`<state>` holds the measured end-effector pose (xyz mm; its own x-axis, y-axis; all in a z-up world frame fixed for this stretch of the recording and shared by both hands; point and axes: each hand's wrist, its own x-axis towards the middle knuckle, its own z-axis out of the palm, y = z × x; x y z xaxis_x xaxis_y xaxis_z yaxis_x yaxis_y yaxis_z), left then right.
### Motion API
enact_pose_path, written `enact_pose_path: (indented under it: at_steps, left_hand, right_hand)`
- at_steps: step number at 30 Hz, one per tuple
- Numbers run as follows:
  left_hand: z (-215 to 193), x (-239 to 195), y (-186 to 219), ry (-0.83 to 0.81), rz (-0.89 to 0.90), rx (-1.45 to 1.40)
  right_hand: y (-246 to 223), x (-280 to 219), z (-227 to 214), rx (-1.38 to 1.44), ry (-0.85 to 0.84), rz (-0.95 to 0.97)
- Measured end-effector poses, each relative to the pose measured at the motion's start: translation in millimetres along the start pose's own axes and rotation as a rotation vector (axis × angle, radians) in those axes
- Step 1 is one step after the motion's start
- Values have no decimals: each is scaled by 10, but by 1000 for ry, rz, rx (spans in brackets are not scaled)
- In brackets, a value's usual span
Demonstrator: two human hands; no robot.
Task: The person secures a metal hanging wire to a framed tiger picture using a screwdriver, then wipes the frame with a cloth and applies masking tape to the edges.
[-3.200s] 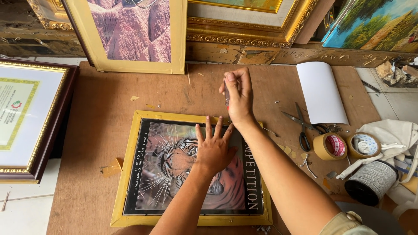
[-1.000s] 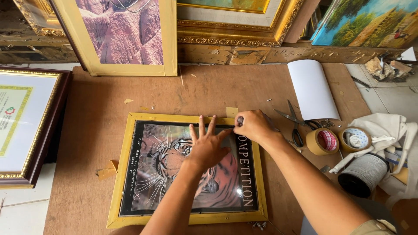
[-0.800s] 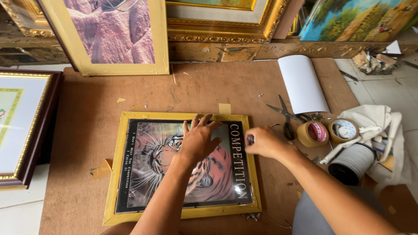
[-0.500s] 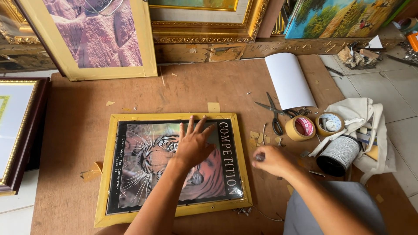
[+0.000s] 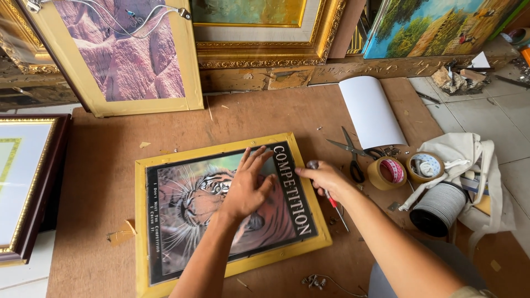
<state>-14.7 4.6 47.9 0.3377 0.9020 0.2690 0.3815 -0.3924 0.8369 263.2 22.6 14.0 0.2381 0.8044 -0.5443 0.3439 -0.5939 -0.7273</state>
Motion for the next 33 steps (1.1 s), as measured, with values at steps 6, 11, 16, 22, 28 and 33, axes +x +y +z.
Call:
enact_pose_path:
  at_steps: [6, 11, 16, 22, 28, 33]
  left_hand:
    - [148, -34, -188, -71, -20, 172]
    - [127, -150, -185, -72, 18, 183]
    - [308, -376, -142, -55, 31, 257]
    - [479, -818, 491, -77, -6, 364]
    - [423, -1288, 969, -344, -143, 680]
    - [-3, -1672, 436, 470, -791, 735]
  right_hand:
    - [-23, 1055, -100, -43, 175, -82]
    - [-196, 736, -318, -206, 264, -121]
    - [-202, -956, -208, -587, -61, -338]
    - [394, -1547, -233, -959, -342, -673]
    - [484, -1704, -609, -1028, -353, -614]
    - [559, -1518, -860, -626, -26, -435]
